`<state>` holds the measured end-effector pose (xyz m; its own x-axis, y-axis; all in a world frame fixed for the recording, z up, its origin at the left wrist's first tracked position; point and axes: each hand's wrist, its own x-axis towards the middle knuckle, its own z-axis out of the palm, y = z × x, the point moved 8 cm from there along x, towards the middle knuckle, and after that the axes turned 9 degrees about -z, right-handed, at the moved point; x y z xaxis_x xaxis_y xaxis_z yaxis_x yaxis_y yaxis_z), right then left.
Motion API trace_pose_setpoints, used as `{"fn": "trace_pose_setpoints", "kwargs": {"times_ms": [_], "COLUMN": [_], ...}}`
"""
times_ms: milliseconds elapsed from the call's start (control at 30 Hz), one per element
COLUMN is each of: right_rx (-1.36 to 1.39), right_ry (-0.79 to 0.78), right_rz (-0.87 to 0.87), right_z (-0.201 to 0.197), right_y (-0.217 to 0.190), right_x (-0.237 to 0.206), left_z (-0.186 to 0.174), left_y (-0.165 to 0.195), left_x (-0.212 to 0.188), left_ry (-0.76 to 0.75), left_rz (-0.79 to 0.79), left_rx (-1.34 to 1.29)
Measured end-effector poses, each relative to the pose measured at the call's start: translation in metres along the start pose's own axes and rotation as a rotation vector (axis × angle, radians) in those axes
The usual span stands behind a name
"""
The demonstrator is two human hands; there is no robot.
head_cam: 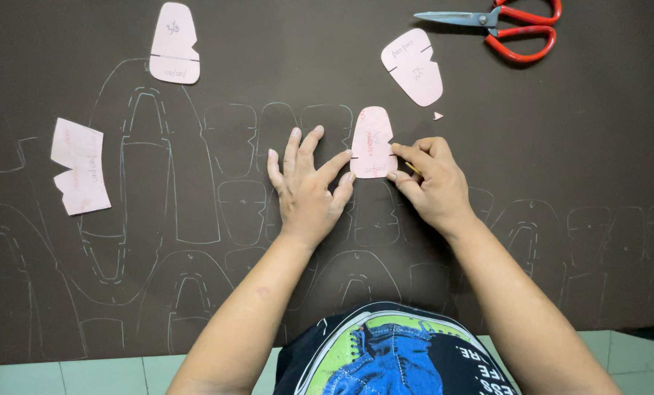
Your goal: The person places pink paper pattern pieces on a sheet of brown leather and traces around each pattern with a marking pen, repositioning the patterns to trace outlines of shoe components onto the leather. The person smooths and aligns each pattern piece before tracing its edges.
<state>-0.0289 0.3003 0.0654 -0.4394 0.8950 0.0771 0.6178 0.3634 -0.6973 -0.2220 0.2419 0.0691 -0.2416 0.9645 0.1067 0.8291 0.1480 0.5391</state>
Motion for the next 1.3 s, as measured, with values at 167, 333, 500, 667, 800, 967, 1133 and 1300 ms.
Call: {"fn": "trace_pose_setpoints", "kwargs": {"times_ms": [167, 333, 500, 667, 800, 967, 1133, 1300], "right_rx": [-0.007, -0.013, -0.037, -0.025, -0.026, -0.041, 0.038, -0.005], "right_ry": [0.000, 0.002, 0.007, 0.001, 0.009, -0.029, -0.028, 0.129], "right_rz": [0.005, -0.013, -0.058, -0.016, -0.044, -0.048, -0.027, -0.229], "right_z": [-0.001, -0.001, -0.002, 0.000, -0.001, 0.003, -0.005, -0.038], "right_y": [0.000, -0.002, -0.005, -0.002, -0.003, -0.001, -0.003, -0.042], "right_x": [0.000, 0.000, 0.000, 0.001, 0.000, 0.001, 0.016, 0.029], "left_z": [-0.001, 0.000, 0.000, 0.000, -0.003, -0.003, 0.041, 0.052], "left_y": [0.001, 0.001, 0.001, 0.002, 0.003, 0.018, 0.058, 0.079], "left_x": [-0.001, 0.000, -0.001, 0.000, 0.001, 0.003, -0.007, -0.030], "left_ry": [0.006, -0.011, -0.014, -0.007, -0.002, 0.025, -0.268, -0.093], "left_rz": [-0.002, 0.005, -0.005, -0.002, -0.004, -0.001, 0.151, 0.209], "left_rx": [-0.009, 0.006, -0.003, -0.002, -0.004, 0.034, 0.291, 0.477]}}
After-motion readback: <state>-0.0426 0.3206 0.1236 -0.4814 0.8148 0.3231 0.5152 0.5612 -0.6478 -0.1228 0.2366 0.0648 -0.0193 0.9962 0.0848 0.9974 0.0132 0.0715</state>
